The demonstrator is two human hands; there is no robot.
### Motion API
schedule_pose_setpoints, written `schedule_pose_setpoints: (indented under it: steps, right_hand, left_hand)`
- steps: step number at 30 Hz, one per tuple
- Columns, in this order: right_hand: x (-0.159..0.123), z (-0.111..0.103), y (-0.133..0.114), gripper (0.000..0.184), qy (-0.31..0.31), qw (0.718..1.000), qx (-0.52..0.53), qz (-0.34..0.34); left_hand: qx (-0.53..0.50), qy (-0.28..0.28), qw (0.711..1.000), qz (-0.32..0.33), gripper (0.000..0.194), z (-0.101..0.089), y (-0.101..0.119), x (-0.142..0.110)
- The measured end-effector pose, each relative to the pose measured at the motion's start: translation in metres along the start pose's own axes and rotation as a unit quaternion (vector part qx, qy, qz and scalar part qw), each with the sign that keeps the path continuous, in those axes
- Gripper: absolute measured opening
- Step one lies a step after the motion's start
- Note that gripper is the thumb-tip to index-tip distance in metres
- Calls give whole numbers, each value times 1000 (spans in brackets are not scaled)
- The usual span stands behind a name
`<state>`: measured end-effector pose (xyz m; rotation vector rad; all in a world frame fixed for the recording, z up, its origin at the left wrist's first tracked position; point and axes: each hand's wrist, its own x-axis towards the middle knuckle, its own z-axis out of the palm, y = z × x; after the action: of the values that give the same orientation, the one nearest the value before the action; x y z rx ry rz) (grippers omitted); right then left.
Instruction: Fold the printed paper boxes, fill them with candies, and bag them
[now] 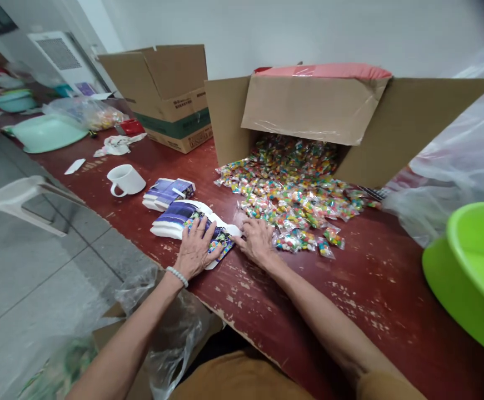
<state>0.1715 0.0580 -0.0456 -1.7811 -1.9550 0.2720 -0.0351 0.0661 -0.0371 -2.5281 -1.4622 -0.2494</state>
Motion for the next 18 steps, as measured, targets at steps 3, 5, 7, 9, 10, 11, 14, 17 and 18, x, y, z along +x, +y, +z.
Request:
schedule_pose_setpoints:
  steps: [3, 5, 7, 9, 10, 11, 14, 17, 18]
  right_hand:
    - [-5, 5, -6, 22, 44, 998, 26, 26]
    - [-7, 5, -10, 14, 72, 996, 50, 29]
    - [-9, 6, -13, 10, 96, 991, 84, 33]
    - [-10, 8, -16, 6, 113, 984, 129, 46]
    - [-10, 9, -17, 3, 120, 980, 153, 53]
    - [-10, 9, -18, 3, 125, 975, 175, 59]
    - [-11, 7, -19, 7, 135, 960, 231, 78]
    - [-16, -5, -17, 18, 135, 946, 279, 89]
    - [-18, -12, -16, 22, 129, 941, 302, 85]
  left_hand:
    - [-3, 2, 1000, -4, 64, -1, 0, -1]
    - [-6, 4, 1000, -8, 64, -1, 1, -1]
    - [-13, 5, 1000, -13, 65, 0, 2, -1]
    - [-30, 2, 999, -22, 65, 1, 3, -1]
    - [-46, -4, 999, -29, 66, 1, 3, 0]
    - [-66, -13, 997, -37, 67, 1, 2, 0]
    - [-127, -46, 989, -54, 72, -2, -3, 2]
    - [-164, -48, 983, -65, 77, -21, -10, 1]
    - [-194, -32, 977, -78, 78, -31, -10, -1]
